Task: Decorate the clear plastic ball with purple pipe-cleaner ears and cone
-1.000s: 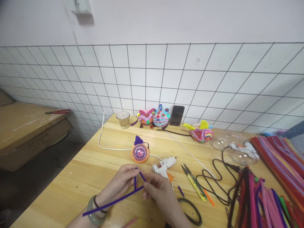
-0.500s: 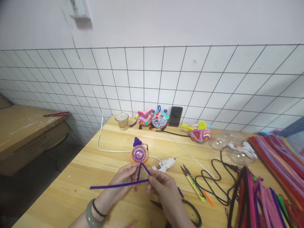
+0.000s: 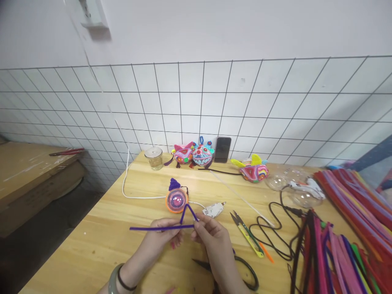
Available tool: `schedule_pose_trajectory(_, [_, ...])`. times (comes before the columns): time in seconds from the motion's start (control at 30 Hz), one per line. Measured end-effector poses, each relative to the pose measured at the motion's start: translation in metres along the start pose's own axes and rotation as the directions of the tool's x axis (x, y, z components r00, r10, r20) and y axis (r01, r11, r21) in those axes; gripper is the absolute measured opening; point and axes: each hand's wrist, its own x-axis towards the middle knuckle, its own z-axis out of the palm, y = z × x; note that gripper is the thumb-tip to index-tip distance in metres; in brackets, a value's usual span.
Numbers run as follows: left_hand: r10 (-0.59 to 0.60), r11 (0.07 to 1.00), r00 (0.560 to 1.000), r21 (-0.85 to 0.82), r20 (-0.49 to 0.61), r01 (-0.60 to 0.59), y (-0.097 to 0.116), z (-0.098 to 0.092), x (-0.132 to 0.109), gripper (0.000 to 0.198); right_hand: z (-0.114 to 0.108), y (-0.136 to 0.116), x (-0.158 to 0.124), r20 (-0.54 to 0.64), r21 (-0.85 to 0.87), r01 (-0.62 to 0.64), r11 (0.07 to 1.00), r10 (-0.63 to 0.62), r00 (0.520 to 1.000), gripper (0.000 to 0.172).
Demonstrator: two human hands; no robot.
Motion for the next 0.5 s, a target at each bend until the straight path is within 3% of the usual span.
schedule_pose_trajectory(0.5, [-0.001,0.985,1.000,-0.175,0.030,0.006,-0.0042,0.0056,-0.0012,0.023,0.0092,0.0000,-0.0054,-0.054,-0.088,0.154,0.984,-0.159,0.986,0.037])
